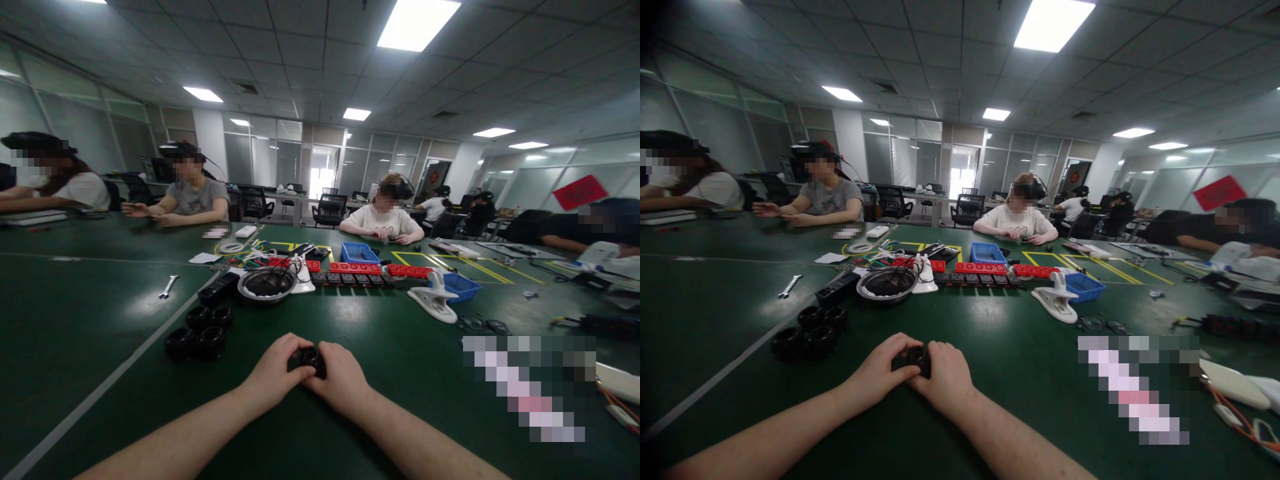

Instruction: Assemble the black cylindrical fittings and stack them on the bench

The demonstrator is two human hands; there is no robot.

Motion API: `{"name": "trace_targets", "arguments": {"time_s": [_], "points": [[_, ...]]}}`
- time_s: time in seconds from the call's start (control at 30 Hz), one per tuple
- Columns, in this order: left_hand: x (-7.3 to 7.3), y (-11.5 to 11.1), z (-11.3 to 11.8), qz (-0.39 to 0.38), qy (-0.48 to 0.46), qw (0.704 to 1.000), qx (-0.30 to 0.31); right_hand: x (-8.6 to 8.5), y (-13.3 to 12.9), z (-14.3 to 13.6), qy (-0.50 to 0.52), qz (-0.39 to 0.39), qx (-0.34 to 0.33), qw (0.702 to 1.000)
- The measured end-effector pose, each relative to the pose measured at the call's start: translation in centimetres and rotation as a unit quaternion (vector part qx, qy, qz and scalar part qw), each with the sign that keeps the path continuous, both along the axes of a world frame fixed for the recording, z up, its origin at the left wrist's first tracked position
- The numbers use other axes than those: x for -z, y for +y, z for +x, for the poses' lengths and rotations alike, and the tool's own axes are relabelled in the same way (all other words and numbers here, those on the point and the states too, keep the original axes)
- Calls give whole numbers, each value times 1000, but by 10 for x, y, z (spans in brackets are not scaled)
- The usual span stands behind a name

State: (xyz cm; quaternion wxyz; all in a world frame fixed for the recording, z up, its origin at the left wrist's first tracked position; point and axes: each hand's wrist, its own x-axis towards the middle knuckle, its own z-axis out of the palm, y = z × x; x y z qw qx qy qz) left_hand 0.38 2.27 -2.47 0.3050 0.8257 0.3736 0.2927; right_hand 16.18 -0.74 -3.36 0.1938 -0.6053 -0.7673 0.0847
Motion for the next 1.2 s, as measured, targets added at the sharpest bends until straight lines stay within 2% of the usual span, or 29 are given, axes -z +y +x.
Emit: {"name": "trace_targets", "arguments": {"time_s": [0.13,0.23,0.33,0.5,0.67,0.77,0.9,1.0,1.1,1.2], "points": [[-1,1,-2,-11,0,1000,21,-7,-2,6,59,-9,-64,996],[-2,1,-3,-22,-3,998,51,-11,2,16,95,-70,-114,986],[-3,0,-3,-36,-7,997,65,-11,8,24,111,-111,-134,978],[-2,-5,1,-60,0,996,61,-7,9,23,93,-122,-100,983],[-2,-10,5,-37,15,999,5,-5,1,9,-29,-45,-14,998],[-4,-10,5,-27,16,1000,-1,-7,-3,4,-43,-27,-14,999],[-4,-9,2,0,22,999,24,-9,-1,10,54,-30,-92,994],[-3,-8,0,27,25,998,42,-11,5,20,134,-104,-144,975],[-5,-8,-2,33,13,998,56,-12,10,27,166,-151,-163,961],[-7,-8,-2,11,10,998,66,-12,11,27,170,-152,-151,962]]}}
